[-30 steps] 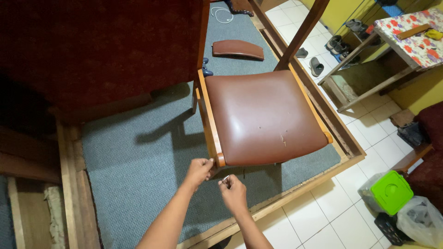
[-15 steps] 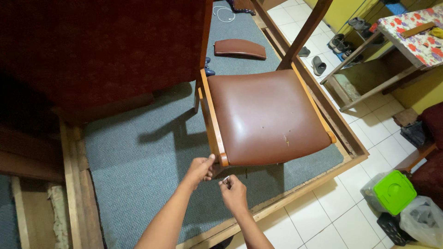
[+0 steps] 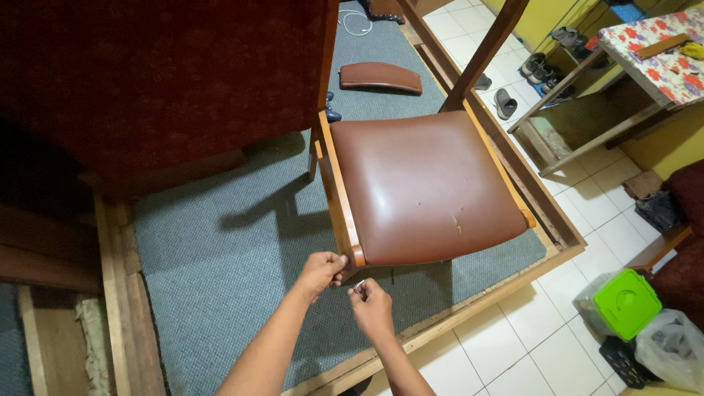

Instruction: The person unscrews bolts from a wooden chair with a hex key, removes an armrest and a side rail, then reattaches the rail and screws the armrest back onto the chair, tightening the bolts by hand and with the key.

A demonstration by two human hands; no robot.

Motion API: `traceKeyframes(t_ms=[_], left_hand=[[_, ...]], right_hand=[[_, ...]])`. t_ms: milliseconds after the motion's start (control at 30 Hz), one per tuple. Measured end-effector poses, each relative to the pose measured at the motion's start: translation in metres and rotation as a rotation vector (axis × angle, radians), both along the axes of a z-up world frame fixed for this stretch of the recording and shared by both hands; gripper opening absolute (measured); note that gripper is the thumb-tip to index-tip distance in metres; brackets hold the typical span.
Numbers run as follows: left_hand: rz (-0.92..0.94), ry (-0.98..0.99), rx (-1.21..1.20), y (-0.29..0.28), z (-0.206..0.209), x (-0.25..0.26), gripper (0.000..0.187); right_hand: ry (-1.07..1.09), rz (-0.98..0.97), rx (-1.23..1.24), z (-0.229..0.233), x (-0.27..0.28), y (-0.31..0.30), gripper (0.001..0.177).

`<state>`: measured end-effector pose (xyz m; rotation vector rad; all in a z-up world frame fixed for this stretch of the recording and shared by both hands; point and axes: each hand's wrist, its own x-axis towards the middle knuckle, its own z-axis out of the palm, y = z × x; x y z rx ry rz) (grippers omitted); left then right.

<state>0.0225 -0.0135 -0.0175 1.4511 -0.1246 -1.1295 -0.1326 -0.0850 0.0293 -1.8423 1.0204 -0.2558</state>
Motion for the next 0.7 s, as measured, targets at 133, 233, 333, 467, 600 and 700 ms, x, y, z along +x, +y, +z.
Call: traceKeyframes(t_ms=[133, 233, 333, 467, 600, 700], left_hand=[[0.061, -0.140, -0.133, -0.0017, 0.0008, -0.0023, 0.013], [0.145, 0.169, -0.010, -0.0023, 0.0007, -0.0001, 0.023], [-0.013, 0.140, 0.077, -0.0012, -0.0027, 0.0018, 0.037], [0.025, -0.030, -0.070, -0.0051, -0.0062, 0.0012, 0.016], [0.078, 0.070, -0.026, -0.0034, -0.0021, 0.0048, 0.015], [0.015, 0.164, 0.111, -0.0019, -0.0017, 0.0039, 0.031]], right_hand=[[-0.005, -0.002, -0.010, 0.0003, 0.0007, 0.0006, 0.023], [0.004, -0.002, -0.021, -0.0003, 0.0018, 0.0002, 0.023], [-0.005, -0.003, -0.017, -0.0013, 0.0022, 0.0008, 0.022], [-0.036, -0.016, -0.009, -0.0033, 0.0029, 0.0018, 0.019], [0.003, -0.020, -0.022, -0.0025, 0.0053, 0.0022, 0.022], [-0.009, -0.037, 0.006, -0.0019, 0.0049, 0.0023, 0.021]])
